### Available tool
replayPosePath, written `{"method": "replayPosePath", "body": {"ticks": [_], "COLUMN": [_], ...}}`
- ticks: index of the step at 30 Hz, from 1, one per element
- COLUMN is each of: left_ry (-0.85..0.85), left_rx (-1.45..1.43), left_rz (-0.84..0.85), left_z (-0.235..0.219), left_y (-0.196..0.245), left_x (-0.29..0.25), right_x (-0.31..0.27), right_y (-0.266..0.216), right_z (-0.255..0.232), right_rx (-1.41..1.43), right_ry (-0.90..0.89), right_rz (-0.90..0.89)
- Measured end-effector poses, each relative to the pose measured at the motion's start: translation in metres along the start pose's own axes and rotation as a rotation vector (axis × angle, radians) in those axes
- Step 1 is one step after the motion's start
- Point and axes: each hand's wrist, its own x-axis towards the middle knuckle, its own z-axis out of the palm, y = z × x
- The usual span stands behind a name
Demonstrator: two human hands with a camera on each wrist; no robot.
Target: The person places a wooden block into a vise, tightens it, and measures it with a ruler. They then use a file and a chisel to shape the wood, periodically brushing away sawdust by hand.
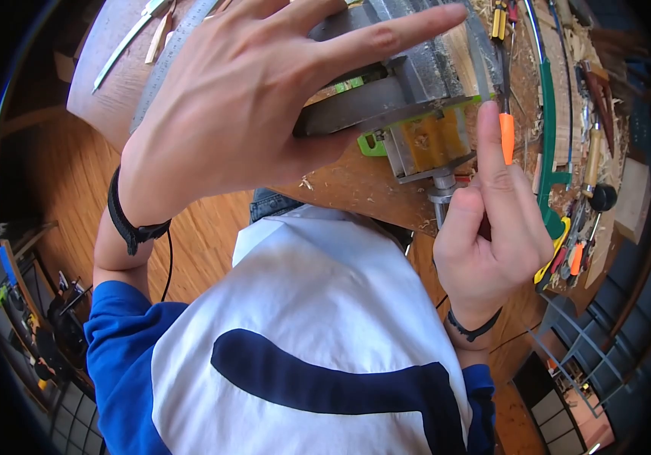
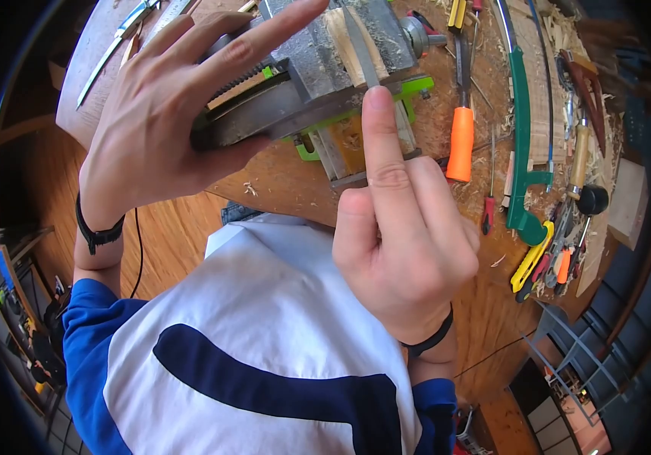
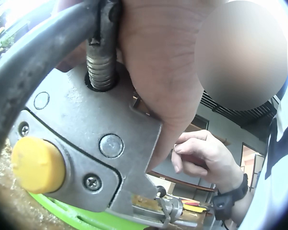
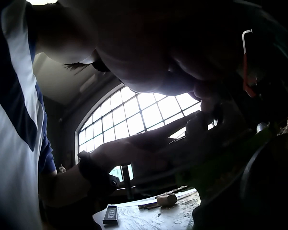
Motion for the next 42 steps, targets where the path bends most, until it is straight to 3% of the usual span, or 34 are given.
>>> {"method": "replayPosePath", "body": {"ticks": [5, 8, 16, 22, 25, 31, 37, 40, 42], "left_ry": [0.076, 0.081, 0.088, 0.033, 0.021, -0.045, -0.213, 0.097, 0.05], "left_rx": [0.033, 0.016, -0.043, 0.061, 0.313, 0.153, 0.104, -0.172, -0.131], "left_rz": [0.015, -0.006, 0.02, 0.013, 0.086, 0.186, 0.023, 0.05, 0.098], "left_z": [-0.004, -0.003, -0.004, -0.01, -0.005, 0.004, -0.028, -0.012, -0.018], "left_y": [0.006, 0.006, 0.006, 0.009, 0.01, -0.017, 0.013, 0.005, 0.0], "left_x": [-0.004, -0.003, 0.001, 0.002, 0.01, 0.0, 0.008, 0.009, 0.007], "right_x": [-0.002, -0.005, -0.006, 0.0, 0.0, 0.001, 0.0, 0.001, 0.001], "right_y": [0.001, -0.001, -0.002, -0.001, 0.001, 0.009, 0.013, 0.013, 0.011], "right_z": [0.005, -0.002, -0.003, 0.002, 0.004, 0.016, 0.023, 0.018, 0.016], "right_rx": [-0.05, -0.074, -0.047, -0.025, -0.028, 0.029, 0.066, 0.039, 0.016], "right_ry": [0.044, -0.048, -0.034, -0.025, -0.011, 0.089, 0.131, 0.109, 0.099], "right_rz": [-0.053, -0.012, -0.027, -0.025, -0.03, -0.075, -0.092, -0.1, -0.086]}}
